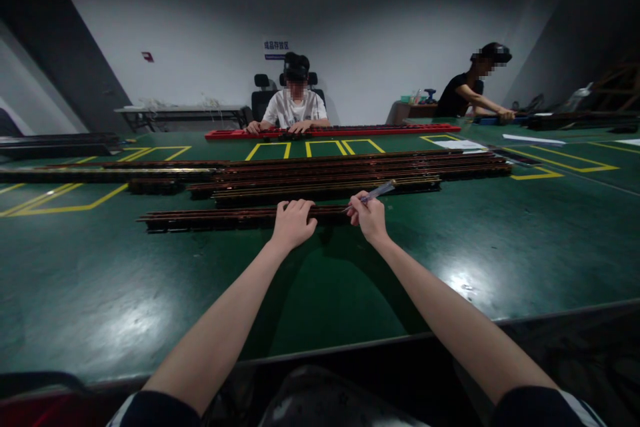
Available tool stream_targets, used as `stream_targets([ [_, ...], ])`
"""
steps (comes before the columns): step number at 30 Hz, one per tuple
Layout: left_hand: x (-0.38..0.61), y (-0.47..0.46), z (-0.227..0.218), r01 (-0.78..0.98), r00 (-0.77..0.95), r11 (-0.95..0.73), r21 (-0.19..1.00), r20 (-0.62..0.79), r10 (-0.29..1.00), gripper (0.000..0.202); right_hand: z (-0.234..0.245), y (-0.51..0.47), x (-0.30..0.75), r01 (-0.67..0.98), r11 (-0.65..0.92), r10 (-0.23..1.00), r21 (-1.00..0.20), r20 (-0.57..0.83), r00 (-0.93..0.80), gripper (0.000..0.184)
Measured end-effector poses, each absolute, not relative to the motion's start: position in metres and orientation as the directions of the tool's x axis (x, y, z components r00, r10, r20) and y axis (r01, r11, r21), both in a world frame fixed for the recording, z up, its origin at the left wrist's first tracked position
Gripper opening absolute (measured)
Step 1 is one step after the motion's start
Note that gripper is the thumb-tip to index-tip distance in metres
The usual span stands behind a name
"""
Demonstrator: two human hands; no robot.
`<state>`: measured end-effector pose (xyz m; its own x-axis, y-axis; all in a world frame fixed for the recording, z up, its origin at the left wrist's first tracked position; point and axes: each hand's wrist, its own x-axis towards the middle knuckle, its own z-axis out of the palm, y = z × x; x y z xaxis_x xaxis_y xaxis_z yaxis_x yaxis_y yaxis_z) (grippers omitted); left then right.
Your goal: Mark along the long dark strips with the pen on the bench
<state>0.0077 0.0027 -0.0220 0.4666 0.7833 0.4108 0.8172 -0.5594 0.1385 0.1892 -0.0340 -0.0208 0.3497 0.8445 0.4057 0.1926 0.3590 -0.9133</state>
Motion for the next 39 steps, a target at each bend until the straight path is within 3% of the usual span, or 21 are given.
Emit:
stream_targets([
  [21,0.0111,0.0033,-0.0236,0.843,0.463,-0.535,0.052,0.437,0.771,0.039,-0.0232,-0.0314,0.1896,0.200,0.374,0.834,-0.905,0.423,0.353,0.035],
  [39,0.0099,0.0040,-0.0262,0.815,0.474,-0.572,0.087,0.468,0.746,0.037,-0.0228,-0.0322,0.1910,0.233,0.395,0.832,-0.888,0.454,0.320,0.036],
])
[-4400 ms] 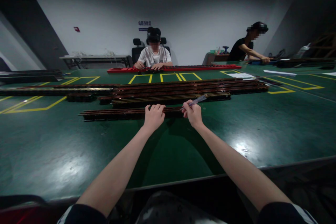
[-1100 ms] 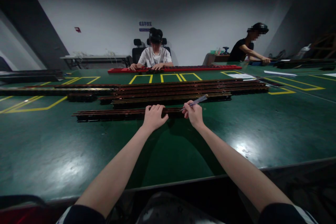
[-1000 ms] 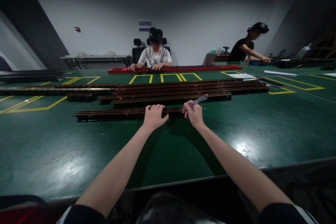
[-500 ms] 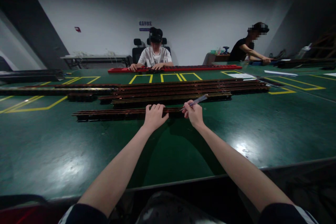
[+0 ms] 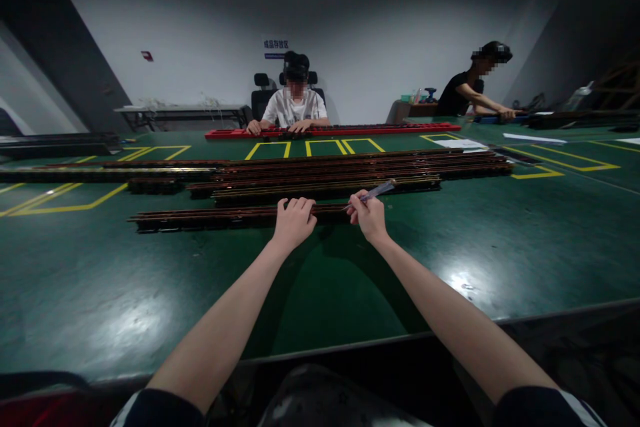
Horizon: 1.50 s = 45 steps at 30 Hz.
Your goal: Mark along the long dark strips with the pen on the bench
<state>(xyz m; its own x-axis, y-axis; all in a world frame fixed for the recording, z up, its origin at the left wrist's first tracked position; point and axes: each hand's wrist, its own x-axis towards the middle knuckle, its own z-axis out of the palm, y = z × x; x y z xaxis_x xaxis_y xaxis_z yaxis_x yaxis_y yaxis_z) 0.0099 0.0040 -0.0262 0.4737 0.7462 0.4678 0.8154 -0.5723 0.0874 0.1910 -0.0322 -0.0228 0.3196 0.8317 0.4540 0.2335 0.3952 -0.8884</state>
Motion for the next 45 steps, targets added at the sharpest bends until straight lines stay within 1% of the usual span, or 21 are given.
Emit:
stream_targets([
  [8,0.0096,0.0038,-0.0259,0.824,0.471,-0.560,0.092,0.439,0.765,0.043,-0.0228,-0.0320,0.1909,0.244,0.390,0.828,-0.888,0.454,0.328,0.035],
  [15,0.0093,0.0041,-0.0260,0.825,0.468,-0.556,0.097,0.436,0.769,0.042,-0.0227,-0.0315,0.1912,0.237,0.391,0.808,-0.889,0.455,0.375,0.032],
  [22,0.0095,0.0038,-0.0264,0.825,0.466,-0.557,0.094,0.443,0.765,0.041,-0.0205,-0.0320,0.1922,0.234,0.366,0.811,-0.901,0.432,0.394,0.027],
  [28,0.0111,0.0014,-0.0232,0.827,0.466,-0.553,0.105,0.423,0.777,0.042,-0.0192,-0.0321,0.1911,0.215,0.329,0.819,-0.920,0.391,0.421,0.025],
  [36,0.0098,0.0019,-0.0222,0.828,0.458,-0.546,0.127,0.407,0.790,0.041,-0.0183,-0.0330,0.1955,0.277,0.339,0.833,-0.899,0.423,0.355,0.028],
  [45,0.0087,0.0029,-0.0228,0.830,0.456,-0.544,0.120,0.416,0.787,0.039,-0.0210,-0.0302,0.1978,0.233,0.363,0.838,-0.902,0.426,0.342,0.023],
])
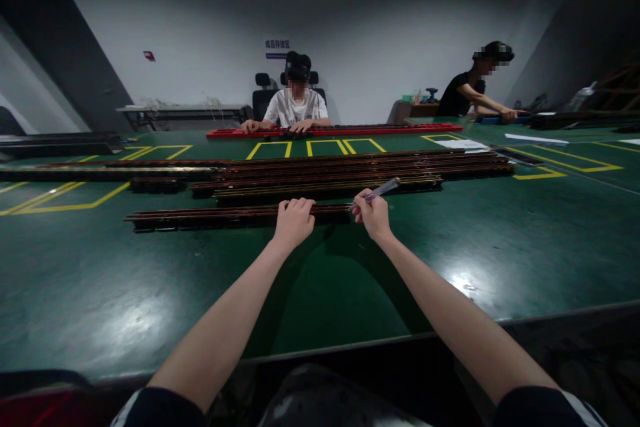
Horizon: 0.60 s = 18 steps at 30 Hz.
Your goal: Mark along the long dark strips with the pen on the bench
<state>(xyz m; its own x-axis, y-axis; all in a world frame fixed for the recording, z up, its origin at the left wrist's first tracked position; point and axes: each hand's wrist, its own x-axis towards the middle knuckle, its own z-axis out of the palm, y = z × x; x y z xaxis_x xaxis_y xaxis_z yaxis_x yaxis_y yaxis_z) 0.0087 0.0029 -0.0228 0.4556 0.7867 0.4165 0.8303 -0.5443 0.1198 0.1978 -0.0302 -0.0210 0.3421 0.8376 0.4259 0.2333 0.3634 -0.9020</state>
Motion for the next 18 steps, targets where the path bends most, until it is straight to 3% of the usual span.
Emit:
stream_targets([
  [8,0.009,0.002,-0.022,0.828,0.448,-0.543,0.141,0.414,0.792,0.039,-0.019,-0.031,0.197,0.229,0.347,0.834,-0.909,0.411,0.368,0.023],
  [14,0.002,0.004,-0.018,0.850,0.445,-0.522,0.079,0.423,0.789,0.040,-0.021,-0.029,0.197,0.227,0.344,0.835,-0.911,0.407,0.371,0.022],
  [18,-0.006,0.005,-0.006,0.890,0.434,-0.456,0.010,0.289,0.853,0.045,-0.020,-0.030,0.198,0.240,0.353,0.825,-0.905,0.421,0.377,0.022],
])
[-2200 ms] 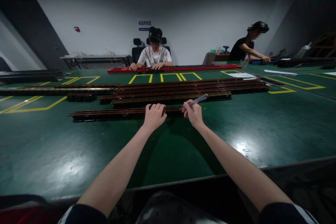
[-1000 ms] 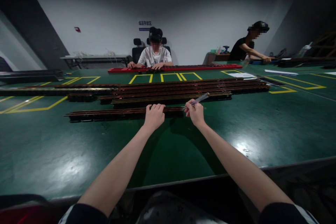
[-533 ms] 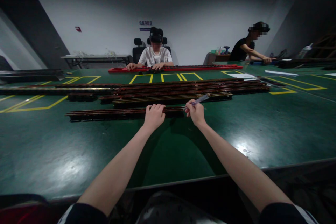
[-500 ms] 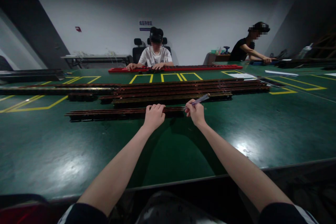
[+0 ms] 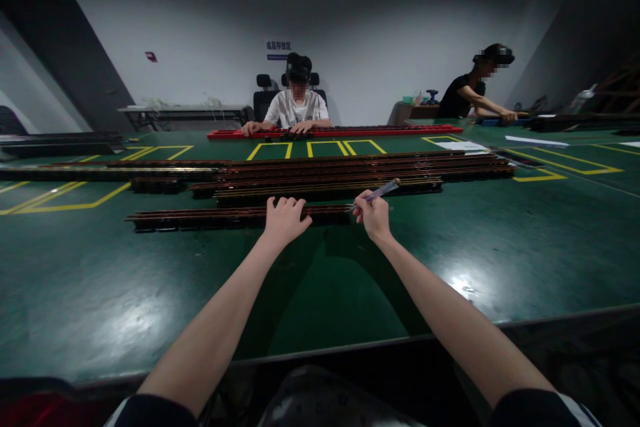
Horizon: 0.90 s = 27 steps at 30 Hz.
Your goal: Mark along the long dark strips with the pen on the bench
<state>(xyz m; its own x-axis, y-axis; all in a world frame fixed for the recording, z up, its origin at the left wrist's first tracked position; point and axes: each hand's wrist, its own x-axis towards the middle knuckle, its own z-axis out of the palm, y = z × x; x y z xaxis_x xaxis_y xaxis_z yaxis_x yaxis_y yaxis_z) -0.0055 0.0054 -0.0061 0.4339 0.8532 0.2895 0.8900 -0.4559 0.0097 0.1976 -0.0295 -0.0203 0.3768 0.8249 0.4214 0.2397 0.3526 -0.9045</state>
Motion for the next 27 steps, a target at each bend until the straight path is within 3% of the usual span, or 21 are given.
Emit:
stream_targets([
  [4,-0.012,0.004,0.007,0.923,0.381,-0.384,0.003,0.117,0.917,0.055,-0.018,-0.030,0.200,0.236,0.352,0.804,-0.906,0.421,0.420,0.024],
  [9,-0.025,0.006,0.016,0.946,0.322,-0.324,-0.009,0.140,0.936,0.054,-0.019,-0.029,0.203,0.252,0.337,0.776,-0.907,0.420,0.471,0.028],
  [15,-0.038,0.016,0.014,0.975,0.218,-0.220,0.021,0.071,0.973,0.052,-0.023,-0.026,0.207,0.354,0.299,0.739,-0.886,0.450,0.501,0.030],
  [27,-0.022,0.011,-0.009,0.961,0.272,-0.274,-0.034,0.281,0.920,0.055,-0.025,-0.027,0.206,0.588,0.324,0.650,-0.741,0.626,0.431,0.023],
])
